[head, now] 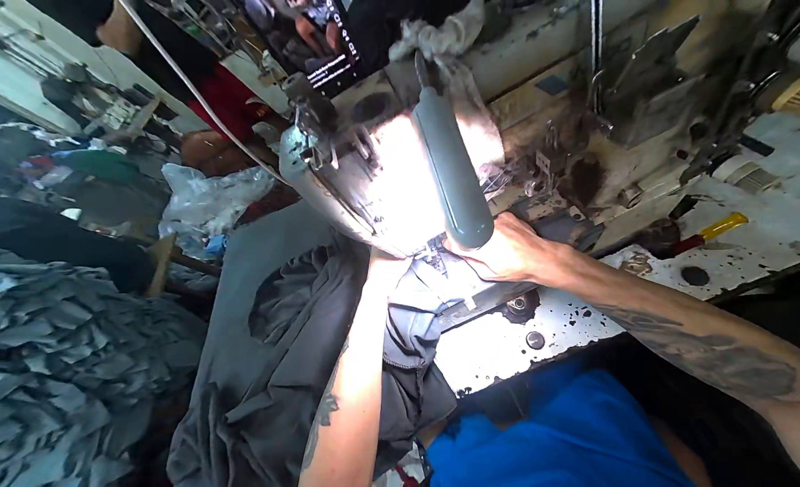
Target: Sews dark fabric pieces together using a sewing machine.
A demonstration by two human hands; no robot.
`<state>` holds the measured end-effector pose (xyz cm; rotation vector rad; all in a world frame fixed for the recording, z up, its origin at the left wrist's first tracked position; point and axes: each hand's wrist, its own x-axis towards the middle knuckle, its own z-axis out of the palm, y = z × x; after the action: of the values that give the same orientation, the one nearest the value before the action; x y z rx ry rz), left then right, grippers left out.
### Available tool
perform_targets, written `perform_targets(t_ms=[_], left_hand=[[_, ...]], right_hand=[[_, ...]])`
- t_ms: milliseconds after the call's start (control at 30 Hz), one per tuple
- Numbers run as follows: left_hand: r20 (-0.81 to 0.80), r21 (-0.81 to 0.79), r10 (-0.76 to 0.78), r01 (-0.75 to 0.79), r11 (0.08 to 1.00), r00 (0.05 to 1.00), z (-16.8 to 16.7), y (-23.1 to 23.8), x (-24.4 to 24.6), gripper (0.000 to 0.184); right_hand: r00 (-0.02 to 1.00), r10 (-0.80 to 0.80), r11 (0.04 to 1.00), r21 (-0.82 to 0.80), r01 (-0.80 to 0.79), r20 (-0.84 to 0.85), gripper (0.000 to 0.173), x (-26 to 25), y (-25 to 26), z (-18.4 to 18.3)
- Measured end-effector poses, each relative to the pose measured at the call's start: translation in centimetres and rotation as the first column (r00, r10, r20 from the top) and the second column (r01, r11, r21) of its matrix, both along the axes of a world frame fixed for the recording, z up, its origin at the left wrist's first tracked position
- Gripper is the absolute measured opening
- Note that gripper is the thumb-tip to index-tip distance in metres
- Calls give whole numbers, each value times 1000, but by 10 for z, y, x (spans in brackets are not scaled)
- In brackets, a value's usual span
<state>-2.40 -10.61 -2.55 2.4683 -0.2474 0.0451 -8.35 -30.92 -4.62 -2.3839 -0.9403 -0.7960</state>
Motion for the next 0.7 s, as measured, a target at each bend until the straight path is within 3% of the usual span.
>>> perform_targets(t_ms=[133,233,333,400,500,600,700], left_hand=[[-33,-144,75,-79,986,997,1,-2,-2,38],[-55,-54,121,-124,991,991,6,-2,-4,42],[-90,-76,151,-158,985,984,4,-3,-1,34],[-51,-68,112,-116,991,992,3,0,5,33],[25,-112,30,-27,993,999,8,-1,17,14],[-21,-208,11,-16,978,1000,-6,11,18,30],[-58,-214,83,-94,972,995,6,0,2,32]], right_hand=[[1000,-2,1000,31,2,-27,15,0,0,0],[999,-28,998,54,28,-17,13,1,-1,-1],[993,-59,998,-8,58,-98,15,-1,0,6],[985,-73,996,-63,63,-158,16,1,0,12],[975,-53,991,-135,24,-216,15,8,1,18],[966,-28,983,-184,-20,-256,16,13,3,21],[939,-40,970,-240,-47,-343,19,14,3,26]])
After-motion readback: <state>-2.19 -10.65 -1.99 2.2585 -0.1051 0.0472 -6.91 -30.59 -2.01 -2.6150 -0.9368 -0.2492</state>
